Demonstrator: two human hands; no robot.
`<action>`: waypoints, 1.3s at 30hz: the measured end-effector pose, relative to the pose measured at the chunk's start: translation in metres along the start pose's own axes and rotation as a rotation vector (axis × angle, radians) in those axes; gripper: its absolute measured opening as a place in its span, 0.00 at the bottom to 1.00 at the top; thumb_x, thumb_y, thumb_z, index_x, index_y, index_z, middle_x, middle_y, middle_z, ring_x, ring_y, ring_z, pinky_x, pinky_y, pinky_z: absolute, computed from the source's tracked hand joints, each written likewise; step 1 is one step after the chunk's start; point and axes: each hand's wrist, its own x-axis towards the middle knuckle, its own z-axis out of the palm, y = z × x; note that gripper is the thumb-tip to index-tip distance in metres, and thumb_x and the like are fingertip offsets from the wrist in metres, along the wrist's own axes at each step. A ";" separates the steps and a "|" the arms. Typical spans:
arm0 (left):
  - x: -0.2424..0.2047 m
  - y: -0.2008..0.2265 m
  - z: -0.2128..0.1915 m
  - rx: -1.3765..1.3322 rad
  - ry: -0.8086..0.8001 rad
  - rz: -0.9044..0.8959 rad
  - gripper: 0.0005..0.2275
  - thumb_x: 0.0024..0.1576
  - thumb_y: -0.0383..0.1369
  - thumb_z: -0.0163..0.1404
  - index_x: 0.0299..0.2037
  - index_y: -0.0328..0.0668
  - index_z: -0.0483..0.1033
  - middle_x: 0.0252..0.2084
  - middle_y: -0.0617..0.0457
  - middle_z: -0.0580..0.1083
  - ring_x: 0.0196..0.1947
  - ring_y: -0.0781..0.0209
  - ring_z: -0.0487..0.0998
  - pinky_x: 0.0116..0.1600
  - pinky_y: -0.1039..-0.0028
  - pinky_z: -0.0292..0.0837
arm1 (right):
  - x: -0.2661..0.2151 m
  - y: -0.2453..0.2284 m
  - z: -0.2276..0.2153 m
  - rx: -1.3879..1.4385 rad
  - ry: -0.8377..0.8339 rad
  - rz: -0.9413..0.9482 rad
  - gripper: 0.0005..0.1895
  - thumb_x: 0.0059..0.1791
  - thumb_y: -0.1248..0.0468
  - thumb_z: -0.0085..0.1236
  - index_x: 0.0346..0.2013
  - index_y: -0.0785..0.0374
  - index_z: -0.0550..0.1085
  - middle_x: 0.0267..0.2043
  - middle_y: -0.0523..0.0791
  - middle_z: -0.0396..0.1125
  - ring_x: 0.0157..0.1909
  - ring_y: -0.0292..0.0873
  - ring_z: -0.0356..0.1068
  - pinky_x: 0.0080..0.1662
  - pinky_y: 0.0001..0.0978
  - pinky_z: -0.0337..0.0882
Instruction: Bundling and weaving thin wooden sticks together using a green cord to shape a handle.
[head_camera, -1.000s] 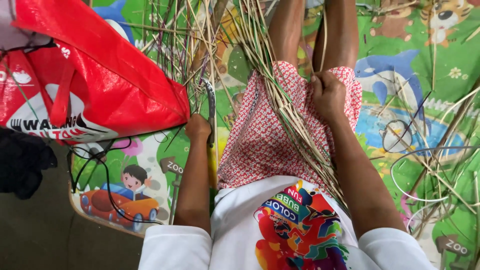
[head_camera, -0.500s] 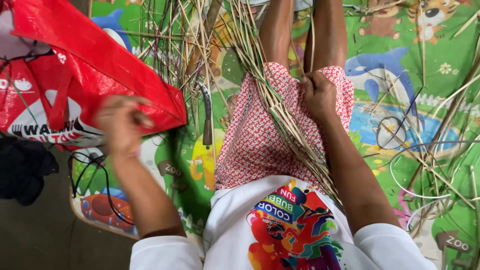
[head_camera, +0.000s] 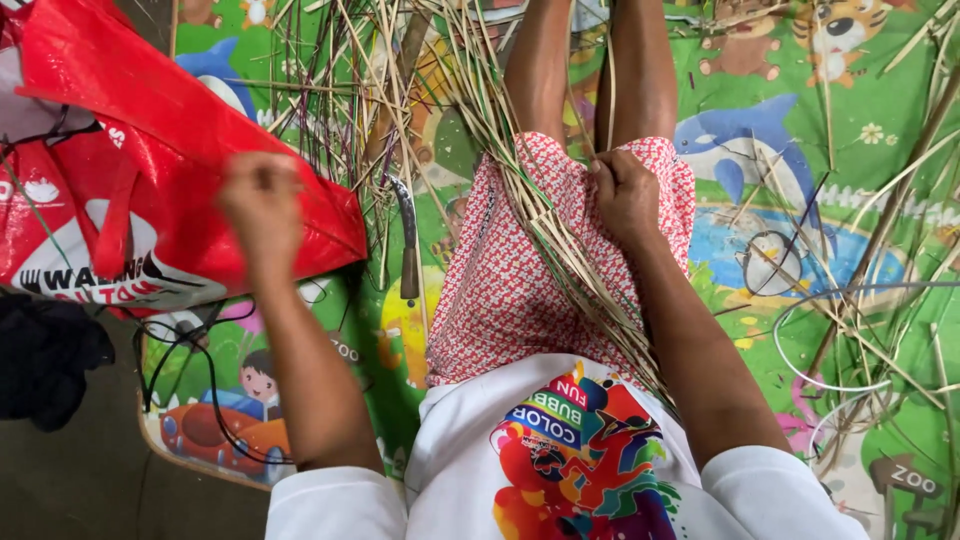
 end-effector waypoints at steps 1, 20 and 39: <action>-0.009 -0.027 0.015 0.000 0.001 0.002 0.02 0.67 0.22 0.54 0.42 0.36 0.76 0.33 0.41 0.77 0.25 0.48 0.80 0.32 0.62 0.78 | 0.001 0.000 0.000 0.000 0.001 -0.002 0.02 0.56 0.70 0.59 0.41 0.65 0.78 0.31 0.53 0.69 0.36 0.59 0.74 0.37 0.45 0.72; -0.146 -0.205 -0.040 1.440 -0.727 -0.268 0.25 0.59 0.53 0.44 0.67 0.63 0.69 0.78 0.66 0.56 0.82 0.51 0.37 0.75 0.34 0.16 | 0.001 -0.003 -0.004 -0.045 -0.042 -0.029 0.03 0.57 0.70 0.58 0.42 0.65 0.79 0.31 0.53 0.69 0.36 0.60 0.73 0.38 0.47 0.71; -0.243 -0.158 0.046 0.766 -0.506 -0.976 0.31 0.69 0.51 0.25 0.79 0.45 0.34 0.80 0.39 0.31 0.78 0.33 0.28 0.72 0.32 0.43 | -0.003 0.000 -0.003 -0.017 -0.001 -0.080 0.02 0.57 0.71 0.59 0.42 0.65 0.79 0.33 0.54 0.70 0.39 0.61 0.74 0.41 0.48 0.72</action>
